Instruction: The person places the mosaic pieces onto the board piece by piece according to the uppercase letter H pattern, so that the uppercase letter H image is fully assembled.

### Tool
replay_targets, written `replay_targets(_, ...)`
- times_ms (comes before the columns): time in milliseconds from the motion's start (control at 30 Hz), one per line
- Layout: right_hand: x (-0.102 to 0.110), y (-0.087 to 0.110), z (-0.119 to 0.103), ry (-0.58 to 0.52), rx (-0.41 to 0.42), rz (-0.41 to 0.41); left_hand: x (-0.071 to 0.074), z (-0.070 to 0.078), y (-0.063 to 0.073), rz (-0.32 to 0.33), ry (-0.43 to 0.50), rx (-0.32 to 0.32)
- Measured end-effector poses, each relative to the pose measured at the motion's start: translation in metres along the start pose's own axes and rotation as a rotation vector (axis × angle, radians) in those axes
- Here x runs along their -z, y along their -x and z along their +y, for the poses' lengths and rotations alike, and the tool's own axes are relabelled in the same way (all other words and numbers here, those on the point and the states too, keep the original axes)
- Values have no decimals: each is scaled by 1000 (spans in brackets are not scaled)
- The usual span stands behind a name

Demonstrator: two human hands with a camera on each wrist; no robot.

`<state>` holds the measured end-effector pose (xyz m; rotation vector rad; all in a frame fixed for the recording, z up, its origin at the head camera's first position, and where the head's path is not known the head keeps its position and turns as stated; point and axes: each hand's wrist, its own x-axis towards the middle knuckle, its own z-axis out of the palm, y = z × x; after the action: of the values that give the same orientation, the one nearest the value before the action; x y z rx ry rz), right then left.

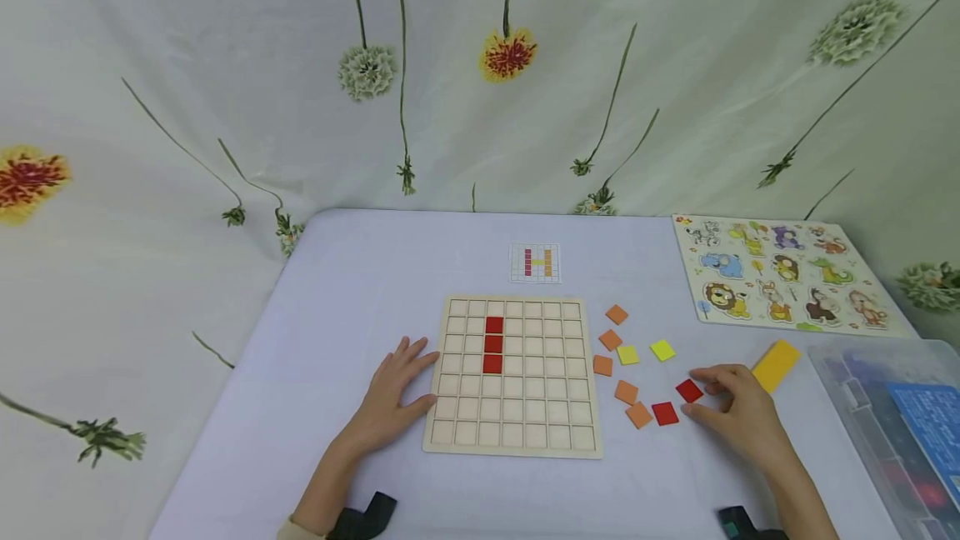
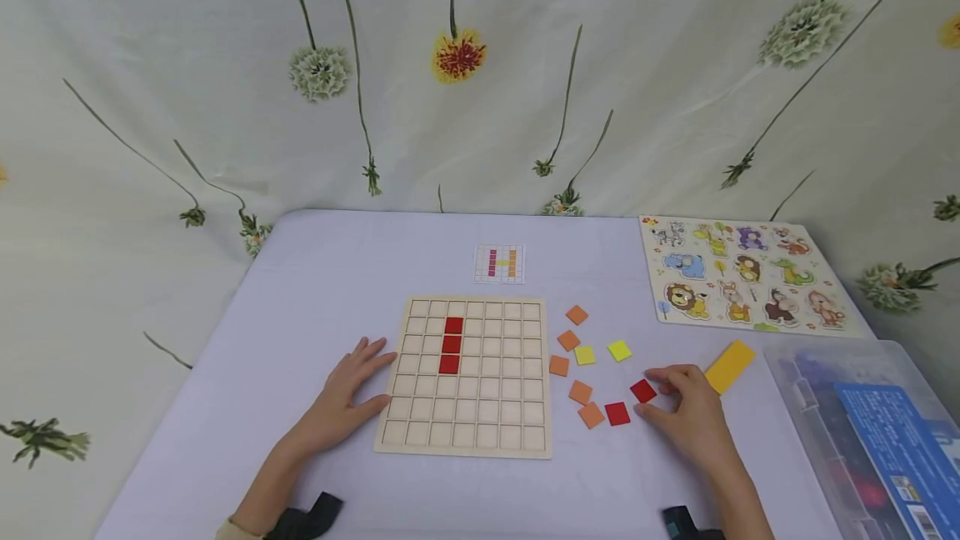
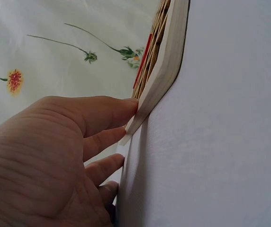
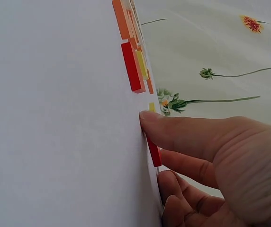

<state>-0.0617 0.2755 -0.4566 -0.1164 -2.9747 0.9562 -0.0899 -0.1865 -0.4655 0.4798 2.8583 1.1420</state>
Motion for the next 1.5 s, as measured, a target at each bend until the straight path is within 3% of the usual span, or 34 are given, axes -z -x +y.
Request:
replay_targets(800,1,2,-14,32,-142,22,-2,-7,0,-1,27,-27)
replay_targets(1167,7,-6,-69,-69,55,54,-1,-3,1,-3,31,-1)
replay_targets(1500,-26,-25,-126,-221,231,-26,-1,-4,0,-12,31,8)
